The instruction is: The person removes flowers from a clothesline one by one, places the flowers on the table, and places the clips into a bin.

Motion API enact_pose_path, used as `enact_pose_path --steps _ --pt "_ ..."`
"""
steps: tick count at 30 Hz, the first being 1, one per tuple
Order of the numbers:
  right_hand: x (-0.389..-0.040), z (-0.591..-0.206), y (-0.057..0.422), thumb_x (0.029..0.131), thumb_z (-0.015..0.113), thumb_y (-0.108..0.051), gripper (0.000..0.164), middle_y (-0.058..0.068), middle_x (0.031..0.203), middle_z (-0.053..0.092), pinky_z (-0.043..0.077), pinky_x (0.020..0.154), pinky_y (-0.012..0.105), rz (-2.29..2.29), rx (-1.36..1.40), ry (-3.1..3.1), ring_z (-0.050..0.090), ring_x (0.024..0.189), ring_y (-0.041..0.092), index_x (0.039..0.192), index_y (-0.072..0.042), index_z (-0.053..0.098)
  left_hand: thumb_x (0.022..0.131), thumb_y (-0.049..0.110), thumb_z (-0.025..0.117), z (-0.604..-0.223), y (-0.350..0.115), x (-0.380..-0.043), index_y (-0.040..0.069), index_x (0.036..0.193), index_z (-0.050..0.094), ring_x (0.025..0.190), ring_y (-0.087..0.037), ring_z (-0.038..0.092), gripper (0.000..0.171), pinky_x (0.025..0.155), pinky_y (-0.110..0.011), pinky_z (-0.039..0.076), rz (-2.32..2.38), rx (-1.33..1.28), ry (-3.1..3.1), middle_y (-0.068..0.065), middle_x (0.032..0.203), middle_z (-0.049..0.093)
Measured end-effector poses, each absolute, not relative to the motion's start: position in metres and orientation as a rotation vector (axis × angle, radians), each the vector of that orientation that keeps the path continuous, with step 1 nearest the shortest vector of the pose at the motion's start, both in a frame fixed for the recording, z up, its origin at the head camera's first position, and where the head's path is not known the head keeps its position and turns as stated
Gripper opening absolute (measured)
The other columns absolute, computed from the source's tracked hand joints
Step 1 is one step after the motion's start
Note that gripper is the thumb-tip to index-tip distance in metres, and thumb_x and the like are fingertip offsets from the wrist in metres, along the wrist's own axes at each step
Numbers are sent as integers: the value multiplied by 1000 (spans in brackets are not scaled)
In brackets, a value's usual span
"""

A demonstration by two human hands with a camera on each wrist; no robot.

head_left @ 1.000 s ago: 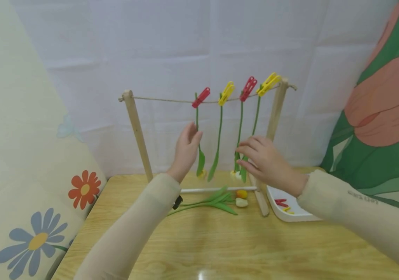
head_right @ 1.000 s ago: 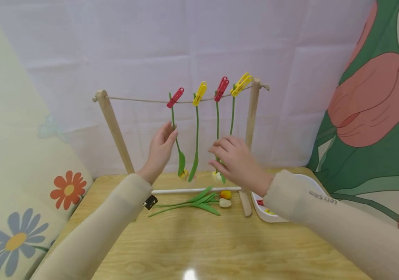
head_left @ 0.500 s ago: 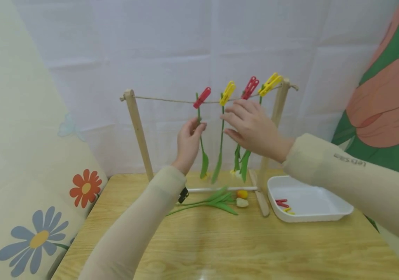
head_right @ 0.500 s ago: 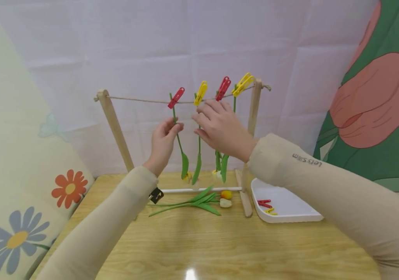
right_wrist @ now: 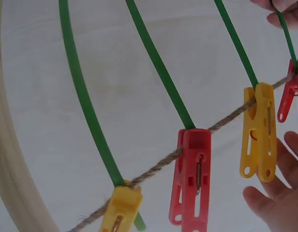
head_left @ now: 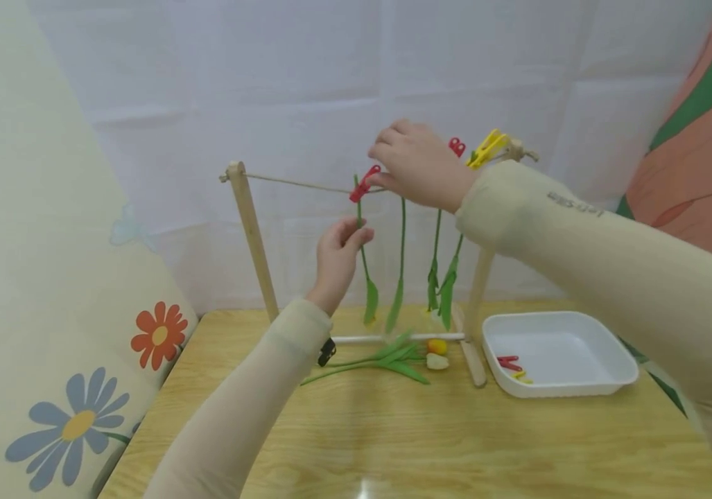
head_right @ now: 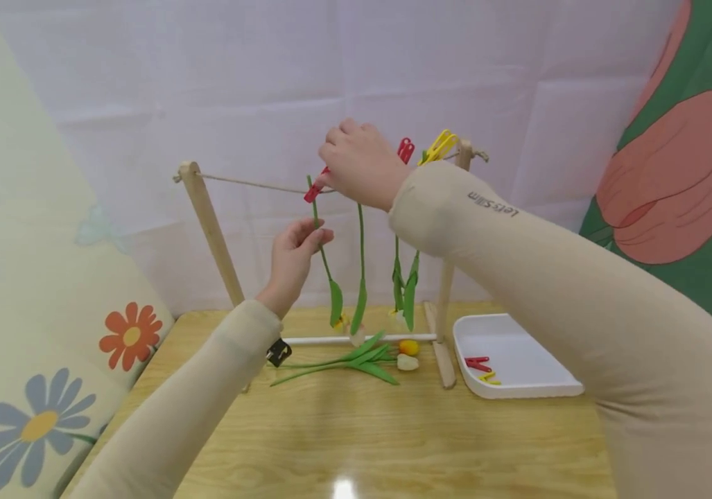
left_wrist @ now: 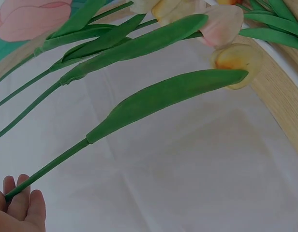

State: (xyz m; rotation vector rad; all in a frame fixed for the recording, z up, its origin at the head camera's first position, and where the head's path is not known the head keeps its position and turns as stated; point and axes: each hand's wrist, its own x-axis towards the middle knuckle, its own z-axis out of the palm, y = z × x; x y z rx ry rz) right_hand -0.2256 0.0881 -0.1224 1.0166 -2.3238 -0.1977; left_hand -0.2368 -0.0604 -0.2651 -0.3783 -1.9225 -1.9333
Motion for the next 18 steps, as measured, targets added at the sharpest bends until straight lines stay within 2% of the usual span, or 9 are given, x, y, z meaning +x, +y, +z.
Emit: enact_pose_path --steps 4,7,10,13,15,18 --pt "-234 -111 79 100 57 -26 35 23 117 63 38 105 48 -245 1011 -2537 52 115 39 112 6 65 95 0 58 -267 -60 -238 -7 112 62 97 -26 66 18 90 -27 53 -1942 -375 -1917 -21 103 68" --pt "-238 -106 77 101 54 -28 36 22 112 64 39 101 47 -241 1006 -2655 52 108 38 107 5 66 96 -1 58 -268 -60 -239 -6 111 62 96 -25 66 17 90 -27 53 -1950 -371 -1922 -21 103 68" --pt "-240 -104 78 102 52 -29 34 17 96 64 45 85 41 -166 1000 -2754 53 90 31 99 2 66 96 0 57 -269 -60 -239 -7 111 62 96 -25 66 17 90 -28 53 -1946 -376 -1928 -21 102 68" --pt "-240 -104 81 102 53 -28 31 12 83 62 44 70 34 -59 1002 -2810 50 73 24 93 0 65 96 0 58 -269 -60 -239 -7 111 62 97 -25 66 17 90 -28 53 -1932 -383 -1944 -21 102 68" --pt "-240 -105 83 102 52 -26 29 12 83 62 43 66 32 6 996 -2831 50 70 21 95 0 64 96 0 58 -268 -60 -239 -6 111 63 97 -26 66 17 90 -27 53 -1927 -383 -1955 -20 102 68" --pt "-240 -106 85 103 50 -23 28 15 93 65 44 66 33 79 980 -2837 51 72 22 100 1 64 96 0 57 -266 -59 -239 -6 111 62 98 -26 66 17 91 -26 53 -1935 -383 -1958 -21 102 68"
